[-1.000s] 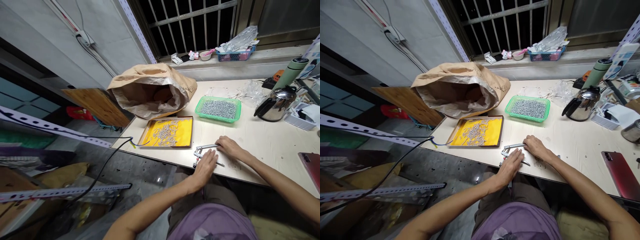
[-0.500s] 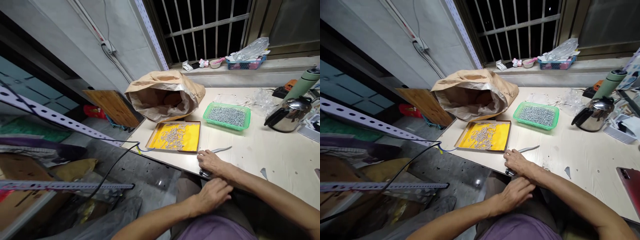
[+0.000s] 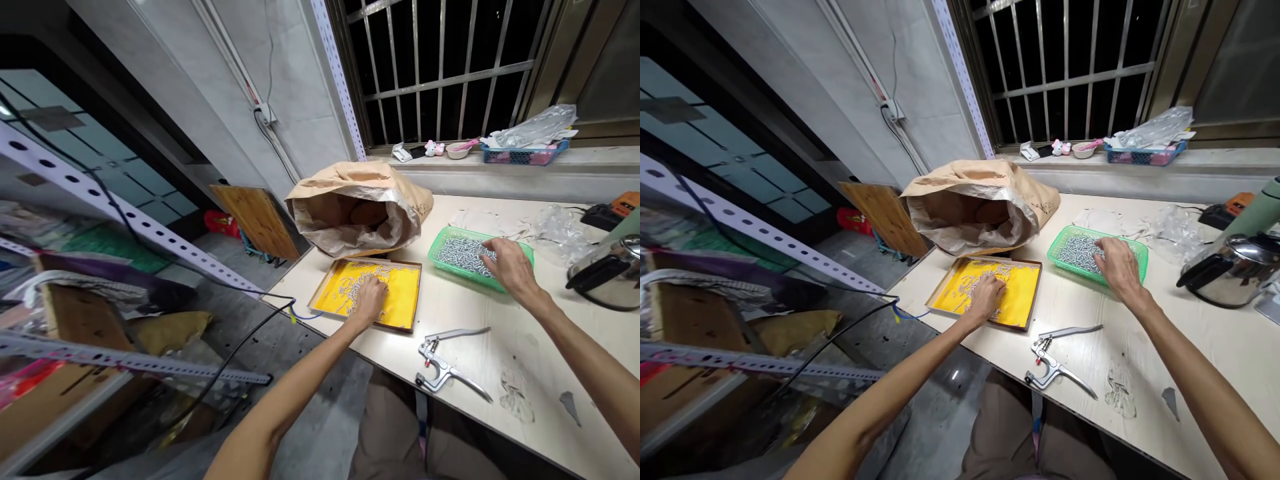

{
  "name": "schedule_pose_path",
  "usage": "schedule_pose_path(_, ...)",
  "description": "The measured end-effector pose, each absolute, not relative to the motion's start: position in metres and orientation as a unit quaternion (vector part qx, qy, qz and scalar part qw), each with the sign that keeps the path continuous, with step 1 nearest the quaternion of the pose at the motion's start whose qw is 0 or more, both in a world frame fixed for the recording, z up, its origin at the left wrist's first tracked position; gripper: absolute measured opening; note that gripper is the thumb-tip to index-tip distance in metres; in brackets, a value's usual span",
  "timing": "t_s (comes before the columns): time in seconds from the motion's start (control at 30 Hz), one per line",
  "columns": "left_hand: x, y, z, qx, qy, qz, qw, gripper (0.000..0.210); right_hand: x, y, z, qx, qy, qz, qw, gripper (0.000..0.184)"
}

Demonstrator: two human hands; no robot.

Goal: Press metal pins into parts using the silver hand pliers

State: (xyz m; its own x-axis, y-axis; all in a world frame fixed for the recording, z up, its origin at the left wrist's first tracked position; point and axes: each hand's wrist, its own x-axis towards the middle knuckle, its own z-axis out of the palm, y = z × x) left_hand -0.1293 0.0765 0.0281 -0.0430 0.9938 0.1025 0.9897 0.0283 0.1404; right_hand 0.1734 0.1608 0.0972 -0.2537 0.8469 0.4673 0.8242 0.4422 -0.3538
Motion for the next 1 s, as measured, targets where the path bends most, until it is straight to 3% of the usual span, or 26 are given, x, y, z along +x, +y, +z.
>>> schedule_pose_path(0.1, -0.126, 0.094, 0.025, 0.705, 0.708, 0.035, 0.024, 0.025, 0.182, 0.146, 0.085, -0.519, -0.821, 0.014, 0.239, 0.023)
schedule_pose_path(0.27, -0.121, 0.095, 0.035, 0.710, 0.700, 0.060, 0.056, 0.025, 0.177, 0.057, 0.053, -0.433, -0.874, 0.169, 0.141, 0.020)
schedule_pose_path(0.4, -0.103, 0.060, 0.039, 0.664, 0.686, 0.150, 0.256, 0.019, 0.173, 0.001, 0.034, -0.408, -0.887, 0.210, 0.059, 0.012)
schedule_pose_path(0.5, -0.082, 0.023, 0.031, 0.600, 0.660, 0.142, 0.430, 0.021, 0.172, -0.013, 0.027, -0.417, -0.886, 0.201, 0.029, 0.011)
schedule_pose_path(0.57, -0.071, 0.004, 0.024, 0.564, 0.661, 0.130, 0.477, 0.024, 0.170, -0.015, 0.025, -0.422, -0.885, 0.195, 0.021, 0.015)
schedule_pose_path(1.0, -0.054, -0.006, 0.017, 0.573, 0.672, 0.041, 0.468, 0.020, 0.165, -0.020, 0.024, -0.454, -0.877, 0.155, -0.024, 0.009)
